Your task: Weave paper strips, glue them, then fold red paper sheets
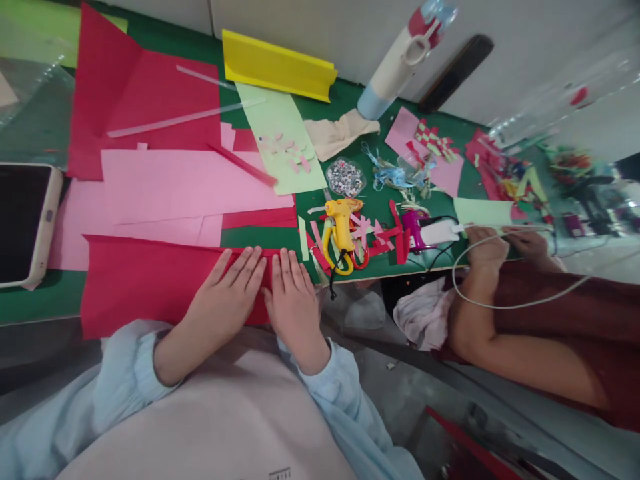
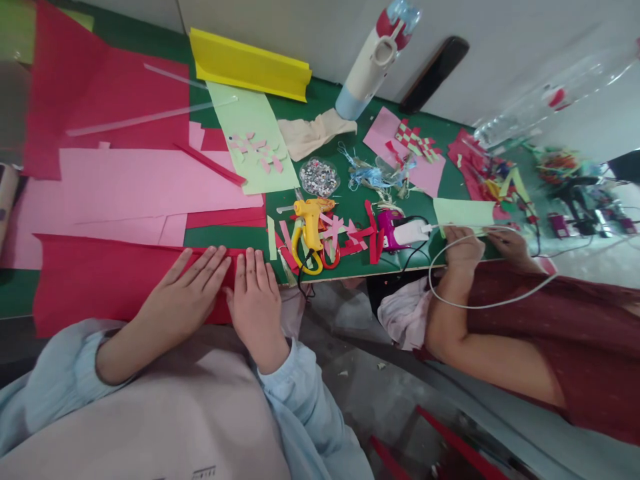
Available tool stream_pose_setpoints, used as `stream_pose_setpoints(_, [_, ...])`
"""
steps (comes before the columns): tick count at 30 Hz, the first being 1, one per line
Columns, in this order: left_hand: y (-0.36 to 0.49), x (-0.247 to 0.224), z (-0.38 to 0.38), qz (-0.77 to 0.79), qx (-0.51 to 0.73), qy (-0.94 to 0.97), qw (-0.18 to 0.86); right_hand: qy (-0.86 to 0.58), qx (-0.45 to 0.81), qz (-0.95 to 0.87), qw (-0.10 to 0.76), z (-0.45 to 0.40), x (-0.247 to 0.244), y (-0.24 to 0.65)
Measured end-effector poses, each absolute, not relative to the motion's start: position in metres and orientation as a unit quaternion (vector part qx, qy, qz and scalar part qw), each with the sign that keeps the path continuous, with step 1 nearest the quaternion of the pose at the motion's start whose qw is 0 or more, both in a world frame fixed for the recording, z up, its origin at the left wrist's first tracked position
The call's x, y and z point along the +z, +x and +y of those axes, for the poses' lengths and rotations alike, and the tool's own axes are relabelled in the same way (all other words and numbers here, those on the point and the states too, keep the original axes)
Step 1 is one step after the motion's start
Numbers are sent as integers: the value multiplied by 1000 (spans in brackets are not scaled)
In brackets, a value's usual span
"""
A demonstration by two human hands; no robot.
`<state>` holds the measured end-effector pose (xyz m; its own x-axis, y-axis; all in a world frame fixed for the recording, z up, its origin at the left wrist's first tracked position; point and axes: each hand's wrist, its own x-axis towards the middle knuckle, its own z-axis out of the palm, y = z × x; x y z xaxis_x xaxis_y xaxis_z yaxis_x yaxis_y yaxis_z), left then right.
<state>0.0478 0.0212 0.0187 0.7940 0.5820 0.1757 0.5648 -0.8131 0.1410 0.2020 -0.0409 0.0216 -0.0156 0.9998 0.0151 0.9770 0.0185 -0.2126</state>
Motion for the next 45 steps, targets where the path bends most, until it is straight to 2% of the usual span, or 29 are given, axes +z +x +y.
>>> stream_pose_setpoints(5, [60,19,18,282,107,953,18,-702,63,-704,85,-42,19,201])
stream_pose_setpoints(12, [61,19,14,336,129,933,-18,-696,70,-709,82,-41,20,202])
stream_pose_setpoints(22, [48,23,15,360,130,924,-4,-698,43,-712,60,-42,19,202])
stream_pose_setpoints(29, [34,34,20,341,123,932,-31,-695,26,-716,56,-41,19,202])
stream_pose_setpoints(45, [25,23,21,352,91,932,-8,-683,63,-725,59,-30,29,191])
